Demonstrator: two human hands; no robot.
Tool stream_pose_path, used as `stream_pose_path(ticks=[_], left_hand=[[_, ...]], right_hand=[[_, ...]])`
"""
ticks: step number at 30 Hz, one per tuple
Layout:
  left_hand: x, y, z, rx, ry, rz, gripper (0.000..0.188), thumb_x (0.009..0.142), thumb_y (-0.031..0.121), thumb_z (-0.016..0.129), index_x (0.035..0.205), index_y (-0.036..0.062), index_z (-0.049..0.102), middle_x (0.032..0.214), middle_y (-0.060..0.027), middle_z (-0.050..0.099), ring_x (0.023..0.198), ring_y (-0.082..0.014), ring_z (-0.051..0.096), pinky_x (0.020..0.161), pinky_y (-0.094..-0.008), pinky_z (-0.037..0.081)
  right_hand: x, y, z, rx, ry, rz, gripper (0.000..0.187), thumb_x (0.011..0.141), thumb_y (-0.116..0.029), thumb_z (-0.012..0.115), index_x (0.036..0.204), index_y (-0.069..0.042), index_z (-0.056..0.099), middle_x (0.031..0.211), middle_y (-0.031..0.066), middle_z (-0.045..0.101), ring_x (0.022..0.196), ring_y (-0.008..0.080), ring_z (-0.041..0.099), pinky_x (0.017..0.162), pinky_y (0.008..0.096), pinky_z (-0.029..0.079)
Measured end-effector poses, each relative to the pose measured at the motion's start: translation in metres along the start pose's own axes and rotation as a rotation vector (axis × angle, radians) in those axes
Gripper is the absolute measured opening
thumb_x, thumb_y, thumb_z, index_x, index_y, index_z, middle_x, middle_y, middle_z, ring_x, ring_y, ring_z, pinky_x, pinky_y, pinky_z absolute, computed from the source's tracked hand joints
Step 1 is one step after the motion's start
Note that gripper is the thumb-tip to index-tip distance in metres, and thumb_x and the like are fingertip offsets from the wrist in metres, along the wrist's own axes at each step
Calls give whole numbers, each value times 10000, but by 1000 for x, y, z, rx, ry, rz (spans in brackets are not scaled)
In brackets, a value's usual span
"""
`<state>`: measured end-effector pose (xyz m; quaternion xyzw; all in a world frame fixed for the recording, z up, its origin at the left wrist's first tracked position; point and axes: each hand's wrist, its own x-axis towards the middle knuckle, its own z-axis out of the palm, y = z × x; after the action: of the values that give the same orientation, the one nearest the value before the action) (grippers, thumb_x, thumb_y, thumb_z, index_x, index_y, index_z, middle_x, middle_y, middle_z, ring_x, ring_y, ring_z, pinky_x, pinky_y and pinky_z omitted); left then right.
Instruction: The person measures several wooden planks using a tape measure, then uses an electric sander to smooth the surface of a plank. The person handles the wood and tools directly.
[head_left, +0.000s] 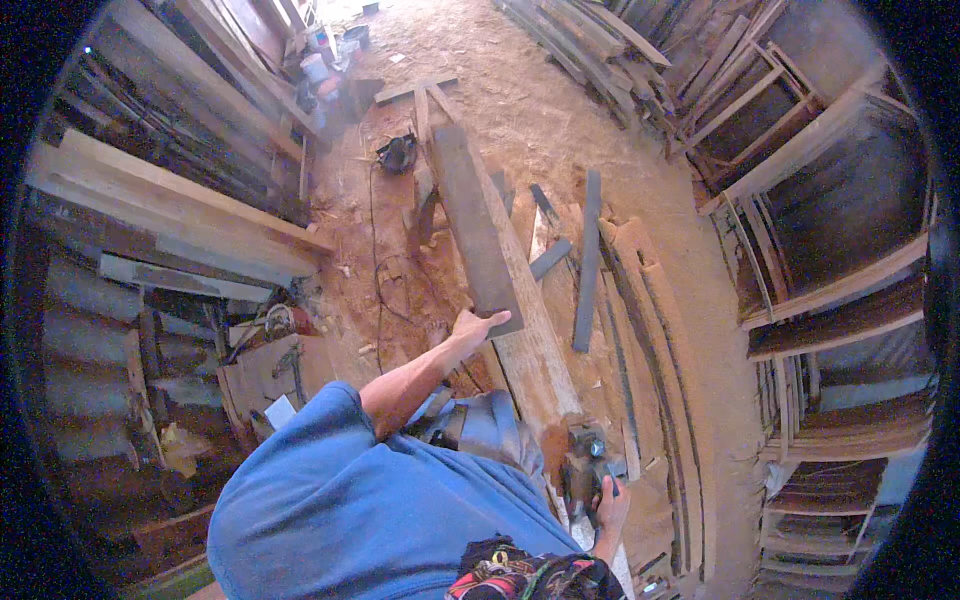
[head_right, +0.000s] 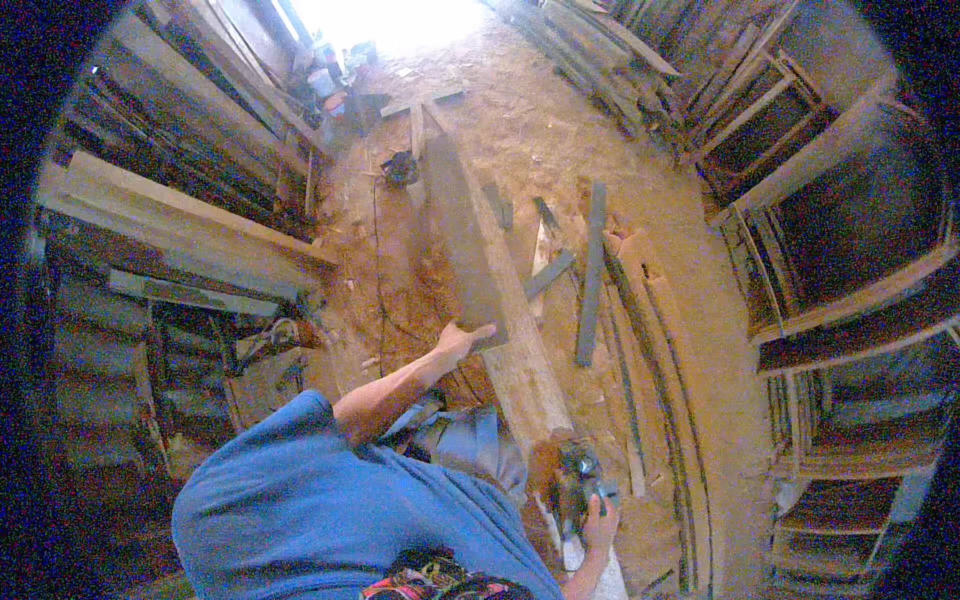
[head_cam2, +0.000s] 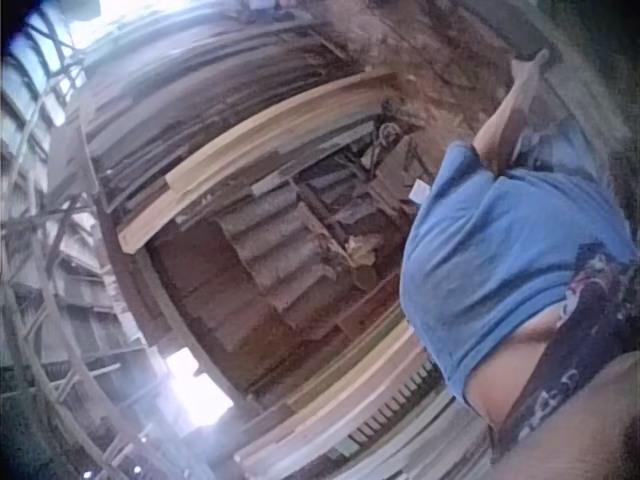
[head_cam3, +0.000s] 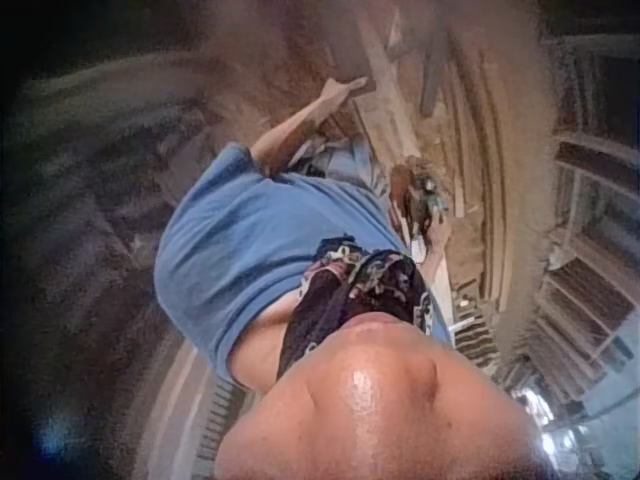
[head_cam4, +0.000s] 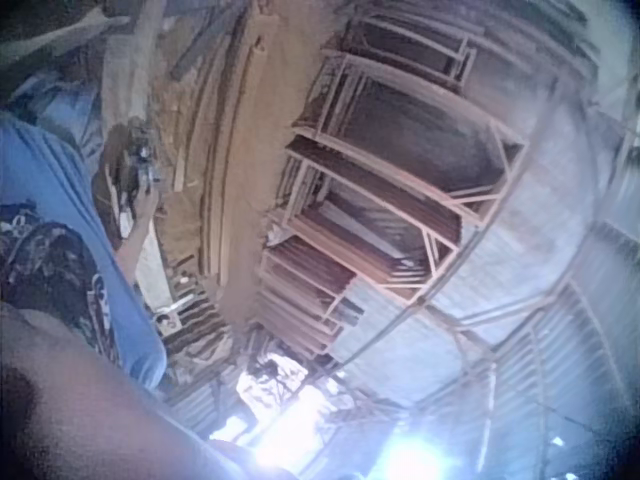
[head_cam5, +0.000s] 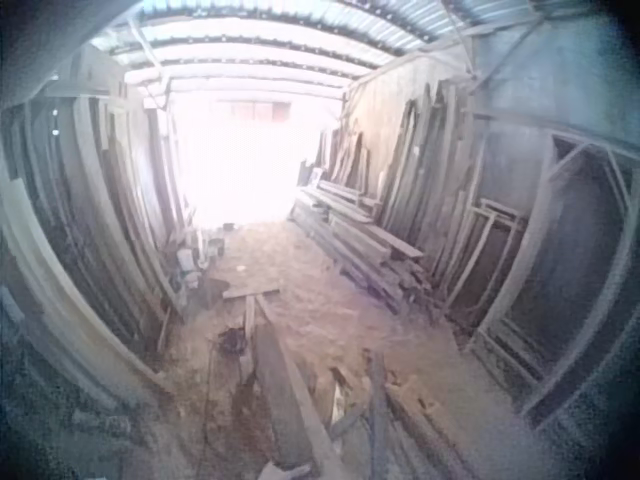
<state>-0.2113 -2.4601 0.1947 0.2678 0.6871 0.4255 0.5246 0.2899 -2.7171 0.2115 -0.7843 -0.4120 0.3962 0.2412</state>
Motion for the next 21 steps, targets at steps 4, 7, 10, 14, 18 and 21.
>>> stream_pose_path(ticks=[4,7,10,14,18,21], left_hand=[[-14,17,-38,-310,-244,-44,611,891,422,787,1299,-11,650,1242,-136,714,1151,-268,679,1024,-396,510],[-35,36,-74,-711,-511,-156,488,982,366,692,1308,8,635,1222,-128,715,1127,-275,684,1012,-404,523],[-49,51,-90,-953,-397,-243,553,1001,534,585,1160,12,676,1049,-149,742,880,-300,714,863,-464,590],[-61,73,-104,-978,-462,-125,541,1012,558,549,1257,83,638,1175,-140,698,1038,-332,662,928,-500,540],[-75,91,-97,-1031,-306,-97,619,992,630,515,1377,148,569,1255,-109,654,1111,-324,622,941,-513,508],[-80,106,-98,-1118,-360,-105,648,961,684,514,1378,190,564,1251,-97,643,1117,-317,613,912,-522,516]], right_hand=[[31,-46,39,-145,-27,-237,692,949,-520,701,1297,71,610,766,84,634,588,169,615,476,300,474],[40,-85,64,-108,-97,-58,701,946,-509,706,1272,106,623,807,112,683,561,167,632,496,329,482],[47,-124,80,-152,-108,-137,696,953,-493,690,1251,134,628,852,157,689,643,214,641,586,352,489],[57,-155,94,-177,-178,-116,685,964,-504,644,1222,131,653,1020,263,686,925,362,653,841,416,502],[65,-167,101,-156,-110,-203,727,961,-484,682,1283,162,601,765,144,685,548,162,645,535,322,503],[59,-179,98,-245,-62,-250,730,961,-492,678,1283,159,604,859,174,704,571,164,657,552,318,511]])
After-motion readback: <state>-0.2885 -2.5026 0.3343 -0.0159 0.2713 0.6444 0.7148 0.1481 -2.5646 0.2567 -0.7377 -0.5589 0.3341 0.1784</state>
